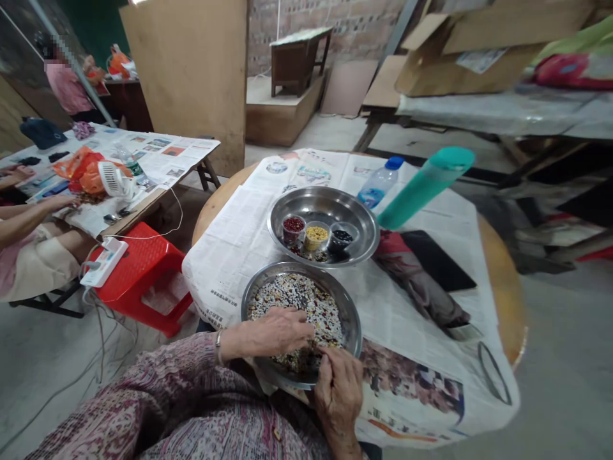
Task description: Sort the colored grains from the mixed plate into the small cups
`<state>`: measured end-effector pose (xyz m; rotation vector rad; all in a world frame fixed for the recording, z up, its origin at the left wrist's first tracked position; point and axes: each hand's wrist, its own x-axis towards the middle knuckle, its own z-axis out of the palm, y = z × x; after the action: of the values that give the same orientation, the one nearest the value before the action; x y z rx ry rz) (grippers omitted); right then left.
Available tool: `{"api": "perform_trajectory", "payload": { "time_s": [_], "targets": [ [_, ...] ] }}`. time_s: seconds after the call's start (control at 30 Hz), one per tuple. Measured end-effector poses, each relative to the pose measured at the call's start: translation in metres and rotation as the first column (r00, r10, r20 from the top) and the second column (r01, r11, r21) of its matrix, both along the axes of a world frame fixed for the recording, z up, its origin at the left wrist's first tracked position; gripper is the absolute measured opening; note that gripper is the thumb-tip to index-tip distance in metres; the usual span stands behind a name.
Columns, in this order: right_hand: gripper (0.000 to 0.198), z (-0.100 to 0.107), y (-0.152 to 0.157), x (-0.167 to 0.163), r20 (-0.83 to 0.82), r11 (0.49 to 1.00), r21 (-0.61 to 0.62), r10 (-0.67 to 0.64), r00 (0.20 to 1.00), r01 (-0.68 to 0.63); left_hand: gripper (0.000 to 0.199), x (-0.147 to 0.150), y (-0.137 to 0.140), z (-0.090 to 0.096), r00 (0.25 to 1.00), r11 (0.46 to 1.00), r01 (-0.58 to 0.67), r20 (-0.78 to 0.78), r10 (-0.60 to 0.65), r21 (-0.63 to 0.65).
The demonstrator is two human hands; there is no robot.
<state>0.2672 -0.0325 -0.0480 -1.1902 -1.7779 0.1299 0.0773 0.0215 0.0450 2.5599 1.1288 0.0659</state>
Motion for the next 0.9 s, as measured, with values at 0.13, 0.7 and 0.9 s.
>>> {"api": "perform_trajectory", "payload": {
  "time_s": [0.13, 0.7, 0.9],
  "targets": [
    [0.018, 0.001, 0.000, 0.000, -0.012, 1.000, -0.014, 0.004, 1.000, -0.004, 0.018, -0.018, -0.018, 0.004, 0.994, 0.993, 0.104, -0.029, -0.103, 0.057],
    [0.018, 0.004, 0.000, -0.005, -0.036, 0.996, -0.050, -0.069, 0.997, 0.068, 0.073, 0.005, 0.021, -0.011, 1.000, 0.986, 0.022, 0.002, -0.023, 0.166],
    [0.014, 0.006, -0.001, -0.007, -0.052, 0.994, -0.060, -0.091, 0.995, 0.088, 0.041, 0.033, 0.024, -0.023, 0.977, 0.962, 0.196, 0.049, -0.208, 0.190]
  ]
}}
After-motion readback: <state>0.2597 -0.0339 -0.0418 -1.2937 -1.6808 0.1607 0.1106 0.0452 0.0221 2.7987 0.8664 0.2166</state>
